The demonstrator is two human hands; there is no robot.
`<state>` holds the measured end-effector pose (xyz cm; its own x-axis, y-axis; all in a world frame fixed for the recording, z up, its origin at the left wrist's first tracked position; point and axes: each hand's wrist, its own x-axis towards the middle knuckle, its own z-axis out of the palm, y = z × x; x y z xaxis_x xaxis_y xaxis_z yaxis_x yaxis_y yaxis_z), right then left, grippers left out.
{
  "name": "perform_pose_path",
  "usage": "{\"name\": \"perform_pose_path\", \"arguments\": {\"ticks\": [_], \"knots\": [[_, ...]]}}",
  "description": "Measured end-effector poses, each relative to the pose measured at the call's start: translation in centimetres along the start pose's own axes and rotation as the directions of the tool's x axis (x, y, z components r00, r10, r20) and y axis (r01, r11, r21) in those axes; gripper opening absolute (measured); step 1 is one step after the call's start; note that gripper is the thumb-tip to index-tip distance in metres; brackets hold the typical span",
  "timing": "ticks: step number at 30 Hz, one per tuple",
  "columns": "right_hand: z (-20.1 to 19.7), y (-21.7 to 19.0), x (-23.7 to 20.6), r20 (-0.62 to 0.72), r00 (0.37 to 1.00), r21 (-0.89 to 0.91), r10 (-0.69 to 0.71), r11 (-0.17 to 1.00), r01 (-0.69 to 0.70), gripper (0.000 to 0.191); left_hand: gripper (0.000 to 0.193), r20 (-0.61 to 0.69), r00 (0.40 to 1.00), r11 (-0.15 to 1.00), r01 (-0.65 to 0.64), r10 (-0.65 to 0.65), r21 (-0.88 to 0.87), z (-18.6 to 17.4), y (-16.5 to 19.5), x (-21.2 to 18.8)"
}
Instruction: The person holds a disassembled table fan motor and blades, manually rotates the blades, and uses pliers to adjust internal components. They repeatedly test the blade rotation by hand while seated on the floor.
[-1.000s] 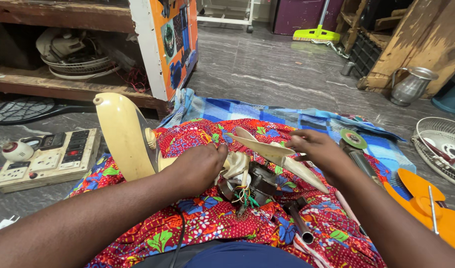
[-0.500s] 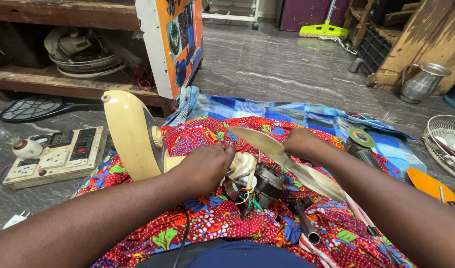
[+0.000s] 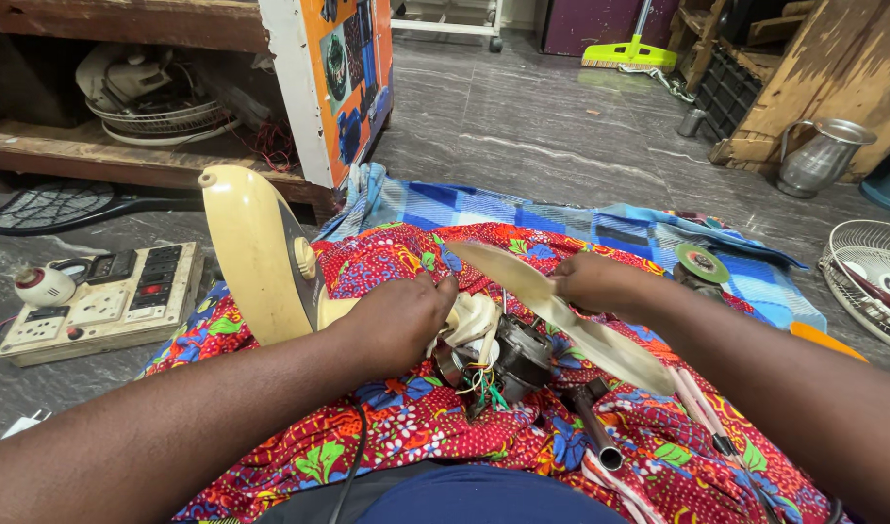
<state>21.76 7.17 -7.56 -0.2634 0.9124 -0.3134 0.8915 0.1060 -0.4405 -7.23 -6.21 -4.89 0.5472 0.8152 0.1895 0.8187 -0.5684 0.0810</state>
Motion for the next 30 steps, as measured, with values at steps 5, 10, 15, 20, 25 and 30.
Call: {"name": "perform_pose_path", "arguments": {"ticks": [5, 10, 15, 20, 25, 30], "knots": [[-0.9, 0.2, -1.6, 0.03, 0.983, 0.327, -0.182, 0.931, 0.163, 0.036, 0.044, 0.023, 1.0, 1.0, 0.015, -0.015, -0.006, -0.1, 0.0, 0.1], [0.1, -0.7, -1.6, -0.025, 1.0, 0.334, 0.002, 0.943, 0.006, 0.032, 0.049, 0.005, 1.0, 1.0, 0.01, -0.01, 0.019, -0.1, -0.1, 0.1], [1.0, 0.2, -0.6, -0.02, 0.998, 0.363, 0.064, 0.93, -0.052, 0.028, 0.048, 0.015, 1.0, 1.0, 0.013, -0.013, 0.027, -0.2, 0.0, 0.1], [0.2, 2.4, -0.5, -0.023, 0.951, 0.465, -0.31, 0.838, 0.285, 0.038, 0.042, 0.044, 0.999, 1.0, 0.02, -0.021, 0.017, 0.1, -0.1, 0.0], [0.3, 1.2, -0.3, -0.081, 0.996, 0.512, -0.024, 0.857, 0.062, 0.042, 0.045, -0.028, 0.999, 1.0, -0.017, 0.017, 0.001, 0.1, -0.2, 0.0], [0.6, 0.3, -0.3, -0.044, 0.998, 0.281, 0.038, 0.959, -0.024, 0.028, 0.041, 0.013, 1.0, 1.0, -0.005, 0.005, 0.006, 0.0, -0.2, -0.1]]}}
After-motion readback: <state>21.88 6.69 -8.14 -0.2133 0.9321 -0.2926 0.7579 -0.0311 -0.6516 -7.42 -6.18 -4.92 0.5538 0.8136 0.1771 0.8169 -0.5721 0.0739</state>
